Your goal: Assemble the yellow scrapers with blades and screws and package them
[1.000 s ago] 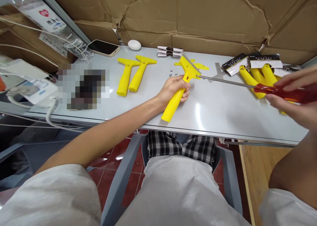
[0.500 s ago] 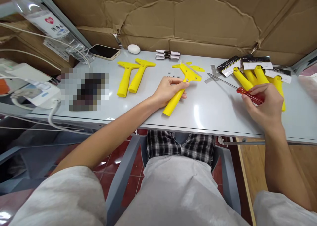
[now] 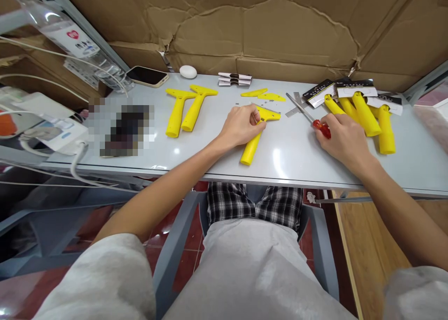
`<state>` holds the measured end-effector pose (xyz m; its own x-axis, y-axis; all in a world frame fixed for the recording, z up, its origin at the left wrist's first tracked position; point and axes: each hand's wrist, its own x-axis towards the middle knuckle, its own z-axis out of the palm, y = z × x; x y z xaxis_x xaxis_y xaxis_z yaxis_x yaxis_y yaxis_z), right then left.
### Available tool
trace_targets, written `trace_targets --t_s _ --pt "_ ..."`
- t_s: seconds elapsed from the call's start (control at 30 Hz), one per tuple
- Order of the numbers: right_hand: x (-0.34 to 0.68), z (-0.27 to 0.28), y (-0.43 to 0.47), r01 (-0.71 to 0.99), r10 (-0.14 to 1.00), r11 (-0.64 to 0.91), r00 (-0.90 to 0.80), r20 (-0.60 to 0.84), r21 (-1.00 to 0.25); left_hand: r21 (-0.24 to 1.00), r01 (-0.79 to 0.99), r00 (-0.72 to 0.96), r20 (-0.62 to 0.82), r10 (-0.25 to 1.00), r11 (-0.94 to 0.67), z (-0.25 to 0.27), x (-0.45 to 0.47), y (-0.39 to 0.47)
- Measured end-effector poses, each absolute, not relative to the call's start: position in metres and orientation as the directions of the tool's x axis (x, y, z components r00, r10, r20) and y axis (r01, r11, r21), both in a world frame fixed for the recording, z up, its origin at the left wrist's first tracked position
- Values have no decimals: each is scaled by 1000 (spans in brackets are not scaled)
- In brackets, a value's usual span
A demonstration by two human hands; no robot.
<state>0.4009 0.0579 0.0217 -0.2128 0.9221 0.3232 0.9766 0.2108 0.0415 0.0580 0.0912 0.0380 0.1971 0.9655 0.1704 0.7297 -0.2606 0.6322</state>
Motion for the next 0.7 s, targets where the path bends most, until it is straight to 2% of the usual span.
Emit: trace_targets --t_s 0.23,0.47,0.7 --pt "375 38 71 994 978 89 -99 184 60 555 779 257 141 956 -291 39 70 110" --pt "364 32 56 985 930 138 -165 329 103 542 792 253 129 959 -281 42 61 96" --pt "346 27 36 972 890 235 -217 400 4 549 772 295 135 946 -320 41 54 70"
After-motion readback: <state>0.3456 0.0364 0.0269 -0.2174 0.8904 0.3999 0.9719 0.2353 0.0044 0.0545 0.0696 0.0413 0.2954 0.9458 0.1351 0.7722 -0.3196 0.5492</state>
